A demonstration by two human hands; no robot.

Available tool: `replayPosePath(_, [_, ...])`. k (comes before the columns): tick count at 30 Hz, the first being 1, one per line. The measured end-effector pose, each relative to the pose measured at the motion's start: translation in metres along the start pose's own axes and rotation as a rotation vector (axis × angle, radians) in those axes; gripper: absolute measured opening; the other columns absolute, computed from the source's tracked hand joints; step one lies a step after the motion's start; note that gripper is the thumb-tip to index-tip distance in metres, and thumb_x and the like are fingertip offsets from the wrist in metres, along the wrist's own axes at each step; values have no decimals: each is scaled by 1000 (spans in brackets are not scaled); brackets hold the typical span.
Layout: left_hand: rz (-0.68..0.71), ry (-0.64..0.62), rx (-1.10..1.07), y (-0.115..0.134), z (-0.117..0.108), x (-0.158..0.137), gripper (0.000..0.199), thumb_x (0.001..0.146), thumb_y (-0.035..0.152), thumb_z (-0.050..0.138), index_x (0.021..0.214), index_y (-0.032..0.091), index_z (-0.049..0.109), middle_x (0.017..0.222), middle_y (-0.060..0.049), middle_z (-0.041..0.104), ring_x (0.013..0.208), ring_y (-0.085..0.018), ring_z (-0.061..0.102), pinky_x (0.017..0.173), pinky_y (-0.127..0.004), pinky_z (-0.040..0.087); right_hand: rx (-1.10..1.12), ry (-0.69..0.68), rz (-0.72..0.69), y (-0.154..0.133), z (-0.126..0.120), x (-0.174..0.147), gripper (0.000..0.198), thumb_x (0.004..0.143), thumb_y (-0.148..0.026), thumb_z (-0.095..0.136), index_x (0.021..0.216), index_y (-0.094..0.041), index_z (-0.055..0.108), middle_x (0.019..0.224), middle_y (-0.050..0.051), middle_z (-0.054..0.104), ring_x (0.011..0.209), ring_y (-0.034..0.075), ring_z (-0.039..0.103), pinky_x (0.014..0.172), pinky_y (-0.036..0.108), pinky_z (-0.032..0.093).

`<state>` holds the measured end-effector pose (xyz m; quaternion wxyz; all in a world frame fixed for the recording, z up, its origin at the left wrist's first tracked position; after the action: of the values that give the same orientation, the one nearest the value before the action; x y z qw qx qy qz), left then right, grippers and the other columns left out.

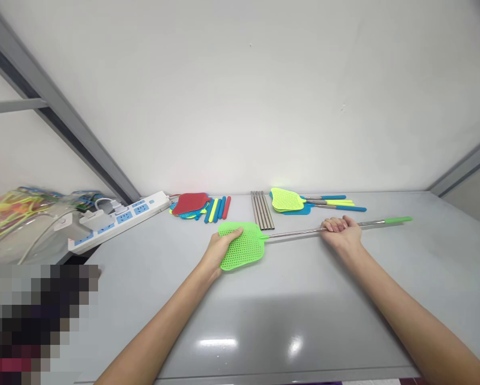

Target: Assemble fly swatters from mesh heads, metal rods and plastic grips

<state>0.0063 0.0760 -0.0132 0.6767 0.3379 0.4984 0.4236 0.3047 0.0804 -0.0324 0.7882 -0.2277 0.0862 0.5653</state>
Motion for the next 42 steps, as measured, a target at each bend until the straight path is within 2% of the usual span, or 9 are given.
replayPosePath(9, [-38, 21, 37, -2, -4, 2, 35, 60, 32, 66, 87, 10, 61, 79, -11, 66, 69, -22, 63, 62, -31, 51, -12, 51, -11, 7, -8, -5, 28, 71, -14, 30, 56, -19, 7, 38, -8, 10, 28, 8, 15, 27, 21, 18])
replayPosePath(14, [-59, 26, 59, 4, -11, 5, 33, 61, 33, 65, 86, 11, 60, 79, -11, 66, 68, -22, 63, 60, -31, 51, -3, 66, 15, 15, -7, -11, 27, 70, -13, 31, 56, -19, 8, 39, -8, 12, 29, 8, 17, 28, 21, 19])
replayPosePath(20, [12, 133, 101, 17, -23, 8, 28, 62, 32, 63, 80, 12, 59, 74, -9, 66, 65, -22, 63, 57, -30, 50, -24, 85, 45, 21, -8, -14, 25, 70, -13, 31, 55, -19, 12, 39, -8, 15, 29, 8, 20, 29, 21, 22])
replayPosePath(33, [98, 86, 119, 15, -20, 10, 37, 59, 41, 63, 81, 12, 59, 76, -9, 65, 68, -21, 61, 61, -30, 47, -87, 51, 31, 16, -8, -7, 25, 74, -13, 25, 55, -19, 9, 39, -8, 15, 28, 7, 22, 30, 20, 24])
replayPosePath(36, [192, 115, 161, 21, -23, 11, 36, 61, 42, 60, 82, 12, 58, 75, -7, 63, 68, -19, 60, 62, -29, 46, -102, 35, 23, 15, -8, -6, 25, 75, -13, 24, 55, -19, 9, 39, -8, 16, 27, 6, 23, 30, 20, 24])
replayPosePath(40, [435, 297, 382, 38, -35, 8, 34, 63, 40, 57, 87, 16, 58, 75, -3, 61, 70, -17, 56, 65, -26, 42, -114, 26, 15, 14, -7, -5, 26, 75, -14, 24, 55, -19, 9, 39, -8, 15, 27, 6, 22, 30, 20, 24])
replayPosePath(42, [530, 347, 511, 43, -36, 5, 31, 66, 39, 55, 89, 18, 57, 80, -2, 60, 71, -16, 54, 67, -26, 41, -112, 32, 14, 13, -7, -5, 25, 75, -14, 25, 55, -19, 10, 39, -8, 15, 27, 6, 22, 30, 19, 24])
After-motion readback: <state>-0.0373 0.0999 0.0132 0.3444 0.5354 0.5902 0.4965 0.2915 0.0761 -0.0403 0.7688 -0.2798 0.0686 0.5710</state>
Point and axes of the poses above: each hand's wrist, its own x-axis towards the middle knuckle, its own z-axis out of the palm, y = z × x, the point moved 9 cm from there along x, towards the middle knuckle
